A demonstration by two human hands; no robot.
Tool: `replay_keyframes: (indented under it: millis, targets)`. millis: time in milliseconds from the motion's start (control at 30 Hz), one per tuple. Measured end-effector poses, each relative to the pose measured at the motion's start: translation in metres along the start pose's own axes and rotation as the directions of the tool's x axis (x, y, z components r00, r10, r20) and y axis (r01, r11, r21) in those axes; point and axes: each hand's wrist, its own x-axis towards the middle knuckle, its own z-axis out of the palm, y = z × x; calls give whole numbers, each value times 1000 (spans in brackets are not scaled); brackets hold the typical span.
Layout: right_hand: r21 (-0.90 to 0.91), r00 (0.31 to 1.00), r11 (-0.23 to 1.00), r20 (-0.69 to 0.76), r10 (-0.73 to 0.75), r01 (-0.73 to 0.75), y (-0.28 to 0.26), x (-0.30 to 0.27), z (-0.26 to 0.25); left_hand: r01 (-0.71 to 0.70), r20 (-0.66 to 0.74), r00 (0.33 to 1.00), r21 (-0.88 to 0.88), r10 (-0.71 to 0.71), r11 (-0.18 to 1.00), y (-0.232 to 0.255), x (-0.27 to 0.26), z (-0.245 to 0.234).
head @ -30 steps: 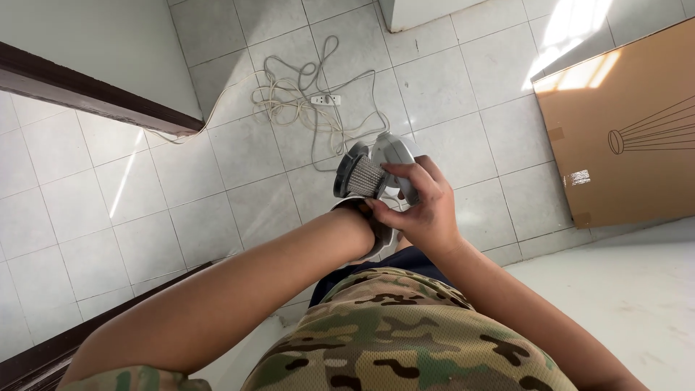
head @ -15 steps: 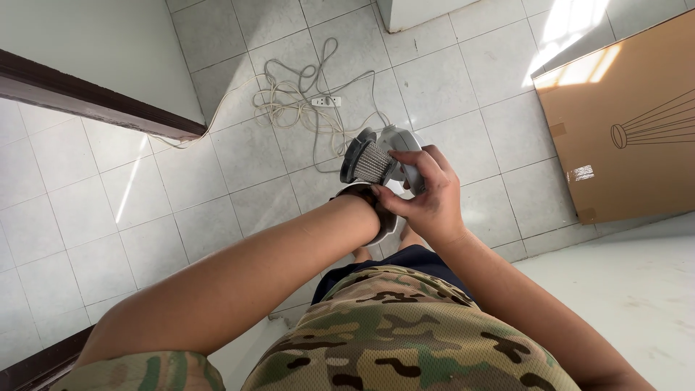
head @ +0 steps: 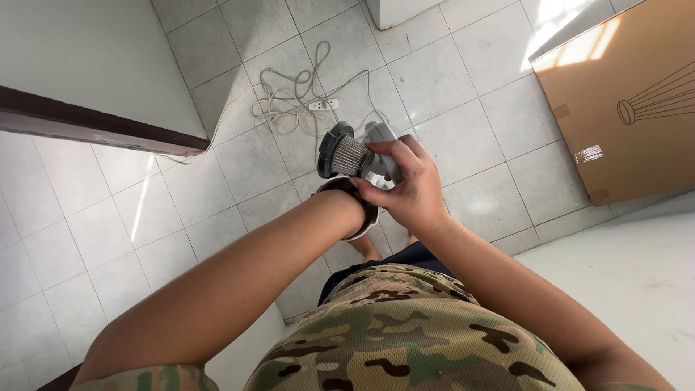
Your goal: The recorder is assembling and inspecting the components of a handheld vacuum cleaner, including the filter and dustbin.
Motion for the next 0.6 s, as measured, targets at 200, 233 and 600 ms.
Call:
replay_keyframes:
  millis: [200, 233, 600]
  targets:
    - [38, 998, 998, 40, 56, -57, -2, 5, 3, 7, 41, 999, 19, -8, 1000, -4, -14, 2]
    - [35, 999, 999, 31, 14, -15, -2, 5, 3, 8, 47, 999, 21, -9, 1000, -5, -15, 3]
    - [17, 998, 999, 47, 47, -48, -2, 9, 5, 19, 106, 994, 45, -24, 999, -9, -22, 0]
